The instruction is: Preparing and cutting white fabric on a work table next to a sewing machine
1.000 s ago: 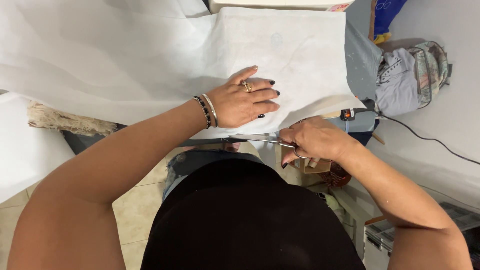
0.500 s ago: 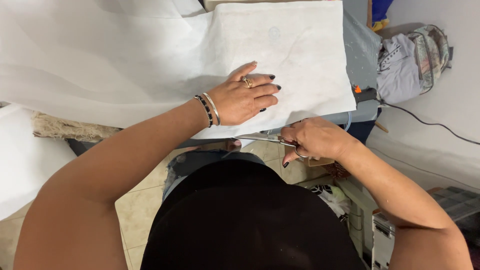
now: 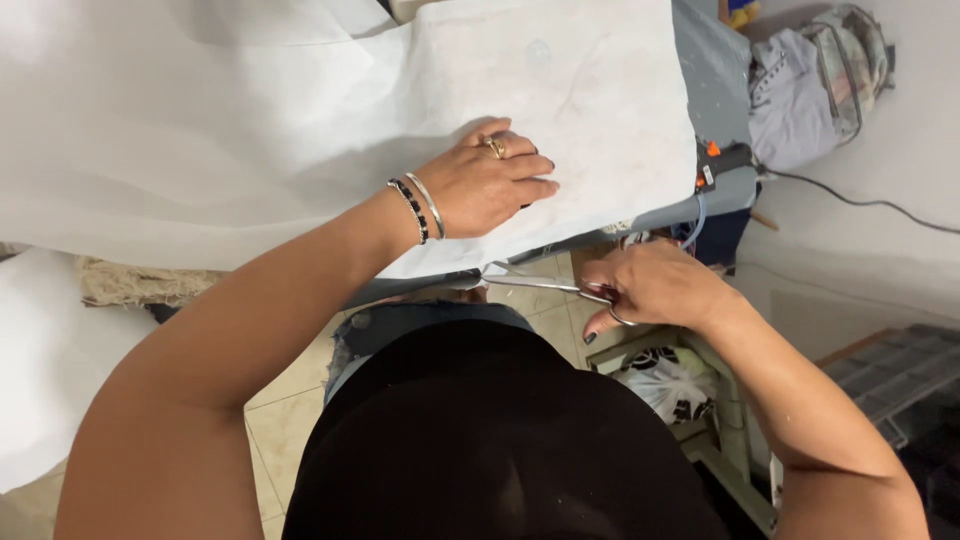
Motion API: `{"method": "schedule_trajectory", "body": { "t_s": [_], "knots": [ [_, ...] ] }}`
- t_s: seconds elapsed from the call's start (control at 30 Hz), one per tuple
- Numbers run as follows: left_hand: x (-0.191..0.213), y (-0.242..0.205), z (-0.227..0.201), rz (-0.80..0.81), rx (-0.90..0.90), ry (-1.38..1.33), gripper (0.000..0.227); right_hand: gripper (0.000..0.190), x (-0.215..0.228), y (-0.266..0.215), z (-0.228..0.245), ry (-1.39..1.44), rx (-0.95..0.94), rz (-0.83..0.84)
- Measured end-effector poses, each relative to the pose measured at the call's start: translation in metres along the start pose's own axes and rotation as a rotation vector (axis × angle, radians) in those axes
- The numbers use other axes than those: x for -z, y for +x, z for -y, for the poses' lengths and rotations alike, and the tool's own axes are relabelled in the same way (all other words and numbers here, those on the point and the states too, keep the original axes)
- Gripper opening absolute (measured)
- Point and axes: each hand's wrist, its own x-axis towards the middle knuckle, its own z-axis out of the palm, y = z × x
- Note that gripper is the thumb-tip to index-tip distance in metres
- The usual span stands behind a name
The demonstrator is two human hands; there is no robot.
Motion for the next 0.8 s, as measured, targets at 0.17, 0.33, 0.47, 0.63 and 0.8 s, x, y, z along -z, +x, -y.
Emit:
{"method": "schedule_trajectory", "body": {
  "t_s": [0.17,0.33,0.47,0.63,0.8],
  "knots": [
    [0.011,-0.006,0.001,0.022,-0.045,0.029,0.034,0.056,-0.002,0.012,0.009,-0.067,-0.004,-0.037],
    [0.006,-0.009,0.002,0.033,-0.041,0.075,0.035,0.049,-0.001,0.022,0.014,-0.127,0.014,-0.059],
    [0.009,-0.008,0.001,0.059,-0.017,0.038,0.036,0.044,0.015,0.02,0.027,-0.104,-0.027,0.027],
    [0.026,-0.002,-0.008,0.219,0.055,0.023,0.036,0.04,0.025,0.017,0.038,-0.111,-0.04,0.076],
    [0.023,-0.003,-0.004,0.225,0.057,0.054,0.033,0.052,-0.006,0.013,0.014,-0.034,0.016,0.114]
  ]
}}
